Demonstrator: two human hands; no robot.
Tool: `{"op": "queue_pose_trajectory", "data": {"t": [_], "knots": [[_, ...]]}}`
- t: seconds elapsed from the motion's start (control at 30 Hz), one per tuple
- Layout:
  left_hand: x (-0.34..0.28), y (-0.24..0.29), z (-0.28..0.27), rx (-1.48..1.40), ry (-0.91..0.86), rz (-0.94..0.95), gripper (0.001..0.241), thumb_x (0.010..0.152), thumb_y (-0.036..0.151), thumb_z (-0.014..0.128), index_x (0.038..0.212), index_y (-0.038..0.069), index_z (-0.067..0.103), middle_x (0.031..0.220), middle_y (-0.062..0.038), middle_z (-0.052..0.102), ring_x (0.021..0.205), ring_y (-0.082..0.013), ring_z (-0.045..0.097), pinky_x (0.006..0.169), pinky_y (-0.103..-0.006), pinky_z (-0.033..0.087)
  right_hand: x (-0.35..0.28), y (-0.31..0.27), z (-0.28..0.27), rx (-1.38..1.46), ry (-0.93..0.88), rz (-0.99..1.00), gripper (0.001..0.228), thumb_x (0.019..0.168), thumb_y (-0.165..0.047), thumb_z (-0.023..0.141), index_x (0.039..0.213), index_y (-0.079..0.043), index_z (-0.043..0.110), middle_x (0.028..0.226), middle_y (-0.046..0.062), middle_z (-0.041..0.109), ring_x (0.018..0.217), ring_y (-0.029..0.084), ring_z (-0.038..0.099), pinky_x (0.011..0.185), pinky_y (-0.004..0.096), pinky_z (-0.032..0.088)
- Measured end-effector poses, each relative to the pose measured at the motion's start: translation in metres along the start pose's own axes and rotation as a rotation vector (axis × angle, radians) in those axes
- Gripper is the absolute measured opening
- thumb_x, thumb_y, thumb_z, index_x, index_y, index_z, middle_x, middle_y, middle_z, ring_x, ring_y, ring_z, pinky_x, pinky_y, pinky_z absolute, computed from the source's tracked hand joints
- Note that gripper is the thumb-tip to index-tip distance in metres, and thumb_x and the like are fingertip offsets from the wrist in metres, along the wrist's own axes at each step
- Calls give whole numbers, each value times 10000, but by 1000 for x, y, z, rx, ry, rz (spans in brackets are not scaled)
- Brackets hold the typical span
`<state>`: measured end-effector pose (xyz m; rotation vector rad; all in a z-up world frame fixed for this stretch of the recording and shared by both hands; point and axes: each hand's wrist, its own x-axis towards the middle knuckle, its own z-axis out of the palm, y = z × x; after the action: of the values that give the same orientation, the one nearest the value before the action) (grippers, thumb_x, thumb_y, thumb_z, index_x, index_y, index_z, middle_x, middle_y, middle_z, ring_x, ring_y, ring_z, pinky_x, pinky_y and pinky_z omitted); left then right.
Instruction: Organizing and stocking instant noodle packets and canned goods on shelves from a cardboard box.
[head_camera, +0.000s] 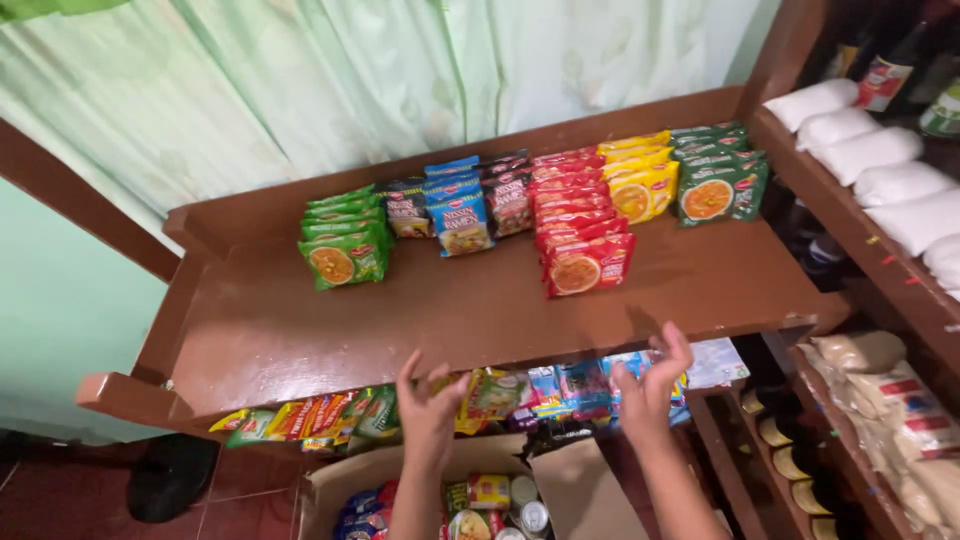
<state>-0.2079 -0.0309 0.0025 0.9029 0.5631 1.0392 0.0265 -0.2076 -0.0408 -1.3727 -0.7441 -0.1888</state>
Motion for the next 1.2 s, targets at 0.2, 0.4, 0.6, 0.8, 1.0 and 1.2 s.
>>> {"op": "queue_pose_trajectory", "data": {"t": [0.2,0.4,0.6,0.8,1.0,1.2], "knots": [[-72,-25,-171,63,-143,-358,761,738,-95,791,1410,61,470,900,-50,637,796,-183,660,784,-367,562,-101,-3,32,190,-291,123,764,836,-142,710,1466,4,303,1388,151,466,1129,228,465,1052,396,395],[-126,-76,-308,784,-333,-725,545,824,262,881,1254,34,635,961,-69,725,889,-161,694,776,-341,585,-198,6,73,56,-496,391,692,860,-169,723,1434,-14,368,1329,124,531,1126,228,502,1033,375,414],[-159,-68,-378,1117,-222,-759,720,763,383,895,1323,65,571,1188,-151,721,1079,-252,710,908,-384,574,-291,34,95,-203,-927,621,643,854,-287,799,1325,-38,440,1176,154,615,1050,244,645,934,378,548],[-164,-42,-392,1416,-315,-856,802,614,349,982,1289,99,627,1155,-157,731,1082,-281,703,935,-390,558,-388,83,100,-233,-1366,611,600,834,-292,833,1292,-29,548,1236,155,665,1150,242,661,981,371,535],[-164,-59,-417,1642,-696,-962,610,601,263,942,1146,116,709,1153,-128,759,1087,-298,719,902,-432,574,-431,57,134,-321,-1499,932,527,821,-261,803,1276,-77,610,1126,138,739,1021,233,723,894,378,583],[-155,-33,-383,1801,-789,-951,592,672,240,935,1193,142,671,1226,-119,705,1166,-307,681,929,-455,567,-469,46,161,-561,-1608,848,571,761,-272,857,1246,-67,636,1083,156,739,1001,287,729,876,394,584]]}}
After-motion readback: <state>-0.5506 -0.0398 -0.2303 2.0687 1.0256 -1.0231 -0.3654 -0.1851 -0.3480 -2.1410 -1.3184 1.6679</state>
